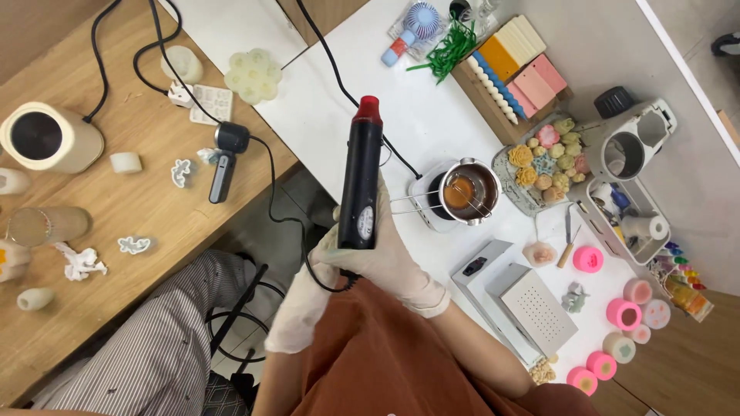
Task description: Pouring melted wax from a small pot into a flower-shaped silicone mold using a spoon.
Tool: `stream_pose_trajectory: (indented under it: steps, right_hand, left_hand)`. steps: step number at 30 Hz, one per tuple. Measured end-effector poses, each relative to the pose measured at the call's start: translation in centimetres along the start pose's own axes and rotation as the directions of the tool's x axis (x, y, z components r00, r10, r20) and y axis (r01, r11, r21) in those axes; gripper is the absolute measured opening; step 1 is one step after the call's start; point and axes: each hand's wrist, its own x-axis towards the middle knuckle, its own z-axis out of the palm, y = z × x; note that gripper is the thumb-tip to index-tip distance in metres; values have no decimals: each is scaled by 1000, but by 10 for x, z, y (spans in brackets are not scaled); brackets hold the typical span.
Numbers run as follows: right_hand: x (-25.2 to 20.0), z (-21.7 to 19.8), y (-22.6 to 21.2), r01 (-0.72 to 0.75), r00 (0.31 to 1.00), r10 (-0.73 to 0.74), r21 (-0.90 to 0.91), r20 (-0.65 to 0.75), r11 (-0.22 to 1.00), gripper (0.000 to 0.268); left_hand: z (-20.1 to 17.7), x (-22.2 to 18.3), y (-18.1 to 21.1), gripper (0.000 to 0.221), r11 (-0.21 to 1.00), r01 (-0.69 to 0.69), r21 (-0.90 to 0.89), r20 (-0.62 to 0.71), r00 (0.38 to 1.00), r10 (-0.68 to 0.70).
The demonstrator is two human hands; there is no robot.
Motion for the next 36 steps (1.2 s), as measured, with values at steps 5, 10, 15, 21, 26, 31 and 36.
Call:
stream_pose_trajectory:
  steps: [5,10,15,21,26,31,36]
  right_hand:
    - [24,10,7,79,997,-78,-103,11,992,134]
    - [42,19,17,175,975,-140,-206,175,963,135]
    - [51,58,11,301,910,-139,-392,389,869,129]
    - [55,71,24,400,896,-109,-674,431,621,113]
    - [44,50,18,391,900,-88,-704,426,593,89]
    - [32,23,23,199,963,27,-770,270,606,78]
    - [14,-6,35,21,993,77,-780,88,625,73]
  left_hand:
    - [-24,-57,103,47,394,500,771,-251,808,-533]
    - [-16,-65,126,53,919,-70,387,-374,899,226]
    - [-46,10,77,44,960,-278,29,-402,876,266]
    - [-105,39,89,22,937,-340,-81,-663,720,204]
    - [-249,129,43,27,892,-227,392,-787,420,453]
    - [-310,174,50,34,915,82,394,-865,370,339]
    - [-368,200,8,42,804,372,463,-875,336,348]
